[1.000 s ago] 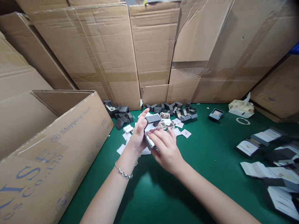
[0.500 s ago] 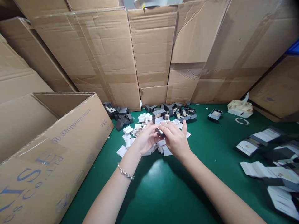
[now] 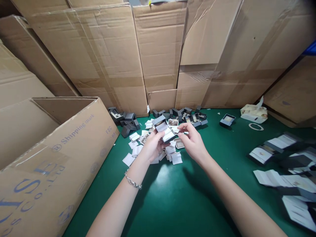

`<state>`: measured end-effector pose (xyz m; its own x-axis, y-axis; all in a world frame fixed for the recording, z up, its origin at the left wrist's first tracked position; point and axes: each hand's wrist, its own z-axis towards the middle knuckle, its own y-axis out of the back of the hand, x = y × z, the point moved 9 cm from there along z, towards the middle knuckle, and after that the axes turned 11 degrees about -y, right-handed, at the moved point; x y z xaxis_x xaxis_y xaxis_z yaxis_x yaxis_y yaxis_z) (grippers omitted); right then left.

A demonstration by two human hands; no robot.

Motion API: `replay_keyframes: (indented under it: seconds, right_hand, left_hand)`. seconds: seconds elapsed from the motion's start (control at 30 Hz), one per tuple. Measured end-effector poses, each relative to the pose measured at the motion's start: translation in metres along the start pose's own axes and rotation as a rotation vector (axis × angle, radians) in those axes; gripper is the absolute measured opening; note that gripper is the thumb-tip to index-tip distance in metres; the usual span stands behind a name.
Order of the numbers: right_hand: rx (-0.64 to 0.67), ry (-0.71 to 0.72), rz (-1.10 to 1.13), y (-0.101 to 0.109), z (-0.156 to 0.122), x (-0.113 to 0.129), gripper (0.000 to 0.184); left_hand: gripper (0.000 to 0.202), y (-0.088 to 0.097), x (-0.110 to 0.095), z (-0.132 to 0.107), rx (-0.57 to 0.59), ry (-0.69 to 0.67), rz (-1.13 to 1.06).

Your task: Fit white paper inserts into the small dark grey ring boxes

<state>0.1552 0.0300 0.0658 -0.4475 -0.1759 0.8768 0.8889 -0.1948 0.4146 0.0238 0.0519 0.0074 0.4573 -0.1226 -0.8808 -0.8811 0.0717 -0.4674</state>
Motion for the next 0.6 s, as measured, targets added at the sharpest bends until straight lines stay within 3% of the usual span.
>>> replay_keyframes:
  seconds: [0.1,0.2,0.43,0.6]
  right_hand:
    - [0.206,-0.255,-0.042,-0.019,0.002,-0.024,0.033]
    - [0.349,-0.355,-0.054,-0.033,0.000,-0.035,0.045]
    - [0.380,-0.412,0.011,-0.042,-0.001,-0.045,0.039]
    - [0.373,-0.409,0.006,-0.043,-0.004,-0.042,0.035]
  left_hand:
    - [0.020,-0.005,-0.002,-0.001,0.039,-0.029,0.018]
    - [0.018,-0.009,-0.002,-0.003,0.056,-0.041,0.028]
    - [0.035,-0.007,0.005,-0.002,0.058,-0.046,0.089]
    - [0.023,0.002,0.011,0.002,0.011,-0.018,0.159]
